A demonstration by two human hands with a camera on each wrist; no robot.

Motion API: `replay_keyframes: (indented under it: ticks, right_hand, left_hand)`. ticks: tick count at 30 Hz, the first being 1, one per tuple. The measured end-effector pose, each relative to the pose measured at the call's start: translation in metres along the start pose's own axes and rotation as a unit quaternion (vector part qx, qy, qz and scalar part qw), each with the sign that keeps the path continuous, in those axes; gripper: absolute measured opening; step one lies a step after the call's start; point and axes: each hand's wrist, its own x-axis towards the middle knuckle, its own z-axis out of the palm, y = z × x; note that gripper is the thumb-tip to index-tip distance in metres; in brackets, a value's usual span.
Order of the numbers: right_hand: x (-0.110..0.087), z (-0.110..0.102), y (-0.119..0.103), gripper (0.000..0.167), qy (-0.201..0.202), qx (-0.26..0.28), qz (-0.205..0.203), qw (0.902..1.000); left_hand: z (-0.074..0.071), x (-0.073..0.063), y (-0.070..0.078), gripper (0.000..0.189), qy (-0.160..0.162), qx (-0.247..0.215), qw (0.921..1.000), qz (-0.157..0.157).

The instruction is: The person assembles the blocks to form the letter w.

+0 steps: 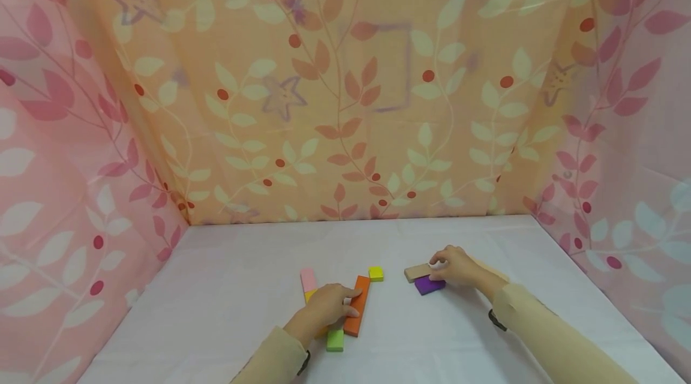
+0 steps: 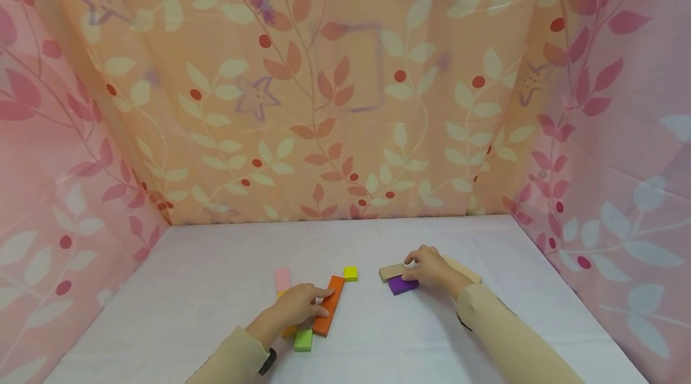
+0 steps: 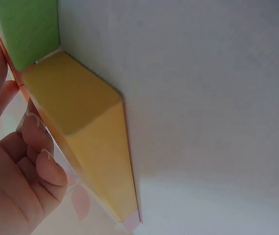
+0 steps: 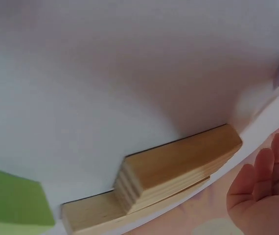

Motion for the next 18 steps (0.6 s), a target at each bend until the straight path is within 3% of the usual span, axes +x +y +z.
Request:
replay_keyframes:
  ticks: [6, 13, 18]
  right_hand:
    - [-0.009, -0.002, 0.004, 0.031, -0.014, -0.008, -0.001, 0.9999]
    - [-0.019, 0.002, 0.005, 0.036, -0.012, -0.046, -0.047, 0.9977]
    - [-0.024, 0.008, 0.001, 0.035, -0.005, -0.058, -0.037, 0.9976]
  left_hand:
    - [0.001, 0.001, -0.001, 0.048, 0.002, -0.003, 1.0, -0.001]
    - [0.001, 0.0, -0.001, 0.047, 0.003, -0.008, 1.0, 0.002]
    - [0.001, 0.0, -0.002, 0.047, 0.004, -0.01, 0.9999, 0.003]
